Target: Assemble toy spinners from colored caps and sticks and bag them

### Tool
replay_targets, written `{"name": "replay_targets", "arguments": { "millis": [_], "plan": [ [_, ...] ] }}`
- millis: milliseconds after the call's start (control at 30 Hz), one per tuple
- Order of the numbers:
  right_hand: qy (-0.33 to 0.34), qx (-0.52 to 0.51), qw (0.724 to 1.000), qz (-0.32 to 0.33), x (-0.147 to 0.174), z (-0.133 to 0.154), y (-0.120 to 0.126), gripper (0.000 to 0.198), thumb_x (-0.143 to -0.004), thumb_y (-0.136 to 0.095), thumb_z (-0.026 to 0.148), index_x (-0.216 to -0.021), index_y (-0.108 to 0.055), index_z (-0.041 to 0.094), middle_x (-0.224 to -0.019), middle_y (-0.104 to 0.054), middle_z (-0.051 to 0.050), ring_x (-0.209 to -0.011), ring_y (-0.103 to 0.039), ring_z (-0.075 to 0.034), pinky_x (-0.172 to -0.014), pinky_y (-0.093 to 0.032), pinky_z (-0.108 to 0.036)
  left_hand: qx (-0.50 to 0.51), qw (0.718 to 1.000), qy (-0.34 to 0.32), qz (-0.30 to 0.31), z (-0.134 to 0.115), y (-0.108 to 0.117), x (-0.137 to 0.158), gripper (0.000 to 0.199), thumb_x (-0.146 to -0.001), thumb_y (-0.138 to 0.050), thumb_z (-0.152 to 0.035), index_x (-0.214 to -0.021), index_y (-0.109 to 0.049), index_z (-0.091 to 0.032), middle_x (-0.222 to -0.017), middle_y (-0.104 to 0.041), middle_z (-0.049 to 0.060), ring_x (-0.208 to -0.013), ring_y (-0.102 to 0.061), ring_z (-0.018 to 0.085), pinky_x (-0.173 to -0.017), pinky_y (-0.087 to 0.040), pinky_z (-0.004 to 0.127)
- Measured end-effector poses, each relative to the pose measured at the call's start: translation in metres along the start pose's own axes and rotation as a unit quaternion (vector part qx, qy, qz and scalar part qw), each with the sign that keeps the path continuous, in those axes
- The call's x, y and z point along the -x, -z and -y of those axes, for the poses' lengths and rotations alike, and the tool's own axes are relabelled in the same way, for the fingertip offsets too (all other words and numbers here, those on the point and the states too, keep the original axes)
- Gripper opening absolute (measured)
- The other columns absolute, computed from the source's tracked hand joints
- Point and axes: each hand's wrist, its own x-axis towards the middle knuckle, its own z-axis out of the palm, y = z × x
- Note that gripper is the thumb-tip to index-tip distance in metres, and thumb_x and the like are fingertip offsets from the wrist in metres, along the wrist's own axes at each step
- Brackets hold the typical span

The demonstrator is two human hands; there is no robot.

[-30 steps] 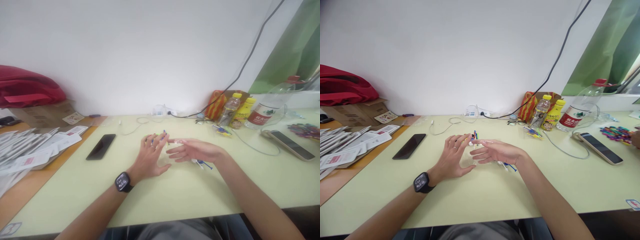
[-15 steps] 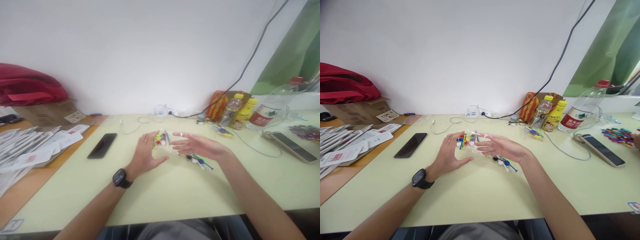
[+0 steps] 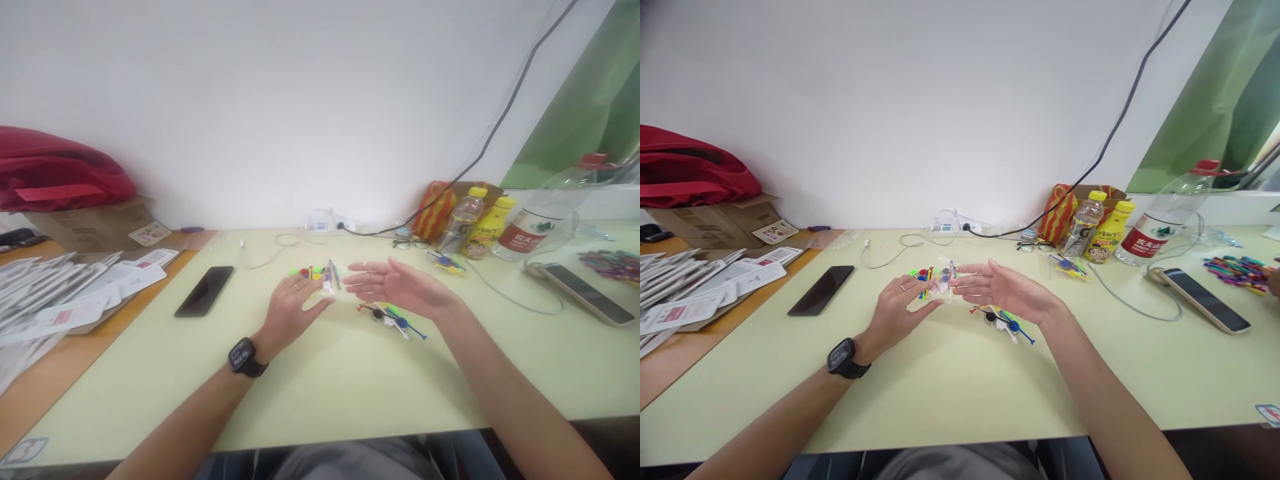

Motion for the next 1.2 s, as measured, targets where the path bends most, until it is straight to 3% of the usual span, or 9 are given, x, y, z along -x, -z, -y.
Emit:
{"name": "replay_targets", "arguments": {
  "millis": [100, 333, 500, 700, 833, 967, 1200],
  "plan": [
    [0.002, 0.003, 1.0, -0.002, 0.0, 0.001, -0.003, 0.063, -0.098, -0.044, 0.067, -0.141, -0.059, 0.024, -0.15, -0.057, -0.011, -0.14, -0.052, -0.03, -0.118, -0.038, -0.049, 0.009, 1.0, 0.003, -0.005, -0.002, 0.001, 0.001, 0.035, -0.088, -0.074, -0.042, -0.118, -0.07, -0.024, -0.098, -0.077, 0.007, -0.096, -0.07, 0.027, -0.088, -0.054, 0.043],
    [0.008, 0.027, 0.999, 0.02, 0.001, 0.002, -0.011, 0.071, -0.09, -0.051, 0.073, -0.14, -0.059, 0.024, -0.156, -0.051, -0.011, -0.149, -0.04, -0.03, -0.122, -0.032, -0.047, 0.051, 0.998, 0.023, 0.008, -0.01, 0.004, 0.001, 0.066, -0.086, -0.075, -0.045, -0.144, -0.052, -0.024, -0.12, -0.072, 0.01, -0.117, -0.066, 0.031, -0.103, -0.052, 0.049],
    [0.036, 0.032, 0.998, 0.043, 0.001, 0.001, -0.013, 0.074, -0.084, -0.066, 0.067, -0.143, -0.057, 0.024, -0.158, -0.048, -0.011, -0.15, -0.038, -0.03, -0.124, -0.029, -0.045, 0.077, 0.996, 0.026, 0.045, -0.015, 0.003, 0.003, 0.069, -0.087, -0.074, -0.044, -0.147, -0.047, -0.025, -0.122, -0.07, 0.011, -0.118, -0.064, 0.03, -0.102, -0.053, 0.047],
    [0.021, 0.022, 0.995, 0.098, 0.001, 0.001, -0.013, 0.091, -0.08, -0.066, 0.072, -0.155, -0.042, 0.027, -0.162, -0.041, -0.011, -0.152, -0.034, -0.031, -0.123, -0.027, -0.048, 0.129, 0.989, 0.039, 0.058, -0.019, 0.005, 0.004, 0.07, -0.087, -0.075, -0.043, -0.148, -0.046, -0.024, -0.122, -0.068, 0.012, -0.114, -0.063, 0.029, -0.098, -0.053, 0.046],
    [0.02, 0.017, 0.991, 0.129, 0.002, -0.001, -0.014, 0.098, -0.08, -0.065, 0.074, -0.161, -0.03, 0.03, -0.165, -0.037, -0.011, -0.152, -0.035, -0.032, -0.121, -0.027, -0.051, 0.215, 0.972, 0.081, 0.047, -0.019, 0.006, 0.001, 0.059, -0.091, -0.071, -0.038, -0.144, -0.049, -0.024, -0.124, -0.068, 0.011, -0.101, -0.065, 0.024, -0.088, -0.055, 0.042],
    [0.019, 0.007, 0.99, 0.137, 0.001, -0.003, -0.016, 0.095, -0.085, -0.062, 0.072, -0.162, -0.025, 0.029, -0.164, -0.037, -0.012, -0.153, -0.033, -0.03, -0.122, -0.025, -0.05, 0.266, 0.955, 0.129, 0.023, -0.019, 0.004, -0.001, 0.038, -0.099, -0.06, -0.034, -0.135, -0.06, -0.023, -0.123, -0.072, 0.01, -0.094, -0.068, 0.02, -0.088, -0.055, 0.04],
    [0.037, -0.008, 0.986, 0.16, -0.001, -0.007, -0.014, 0.096, -0.088, -0.059, 0.071, -0.164, -0.019, 0.028, -0.165, -0.035, -0.015, -0.153, -0.03, -0.033, -0.123, -0.019, -0.054, 0.324, 0.919, 0.224, 0.01, -0.018, -0.001, 0.0, 0.028, -0.098, -0.062, -0.039, -0.116, -0.072, -0.021, -0.114, -0.076, 0.008, -0.097, -0.07, 0.022, -0.089, -0.056, 0.036]
  ]
}}
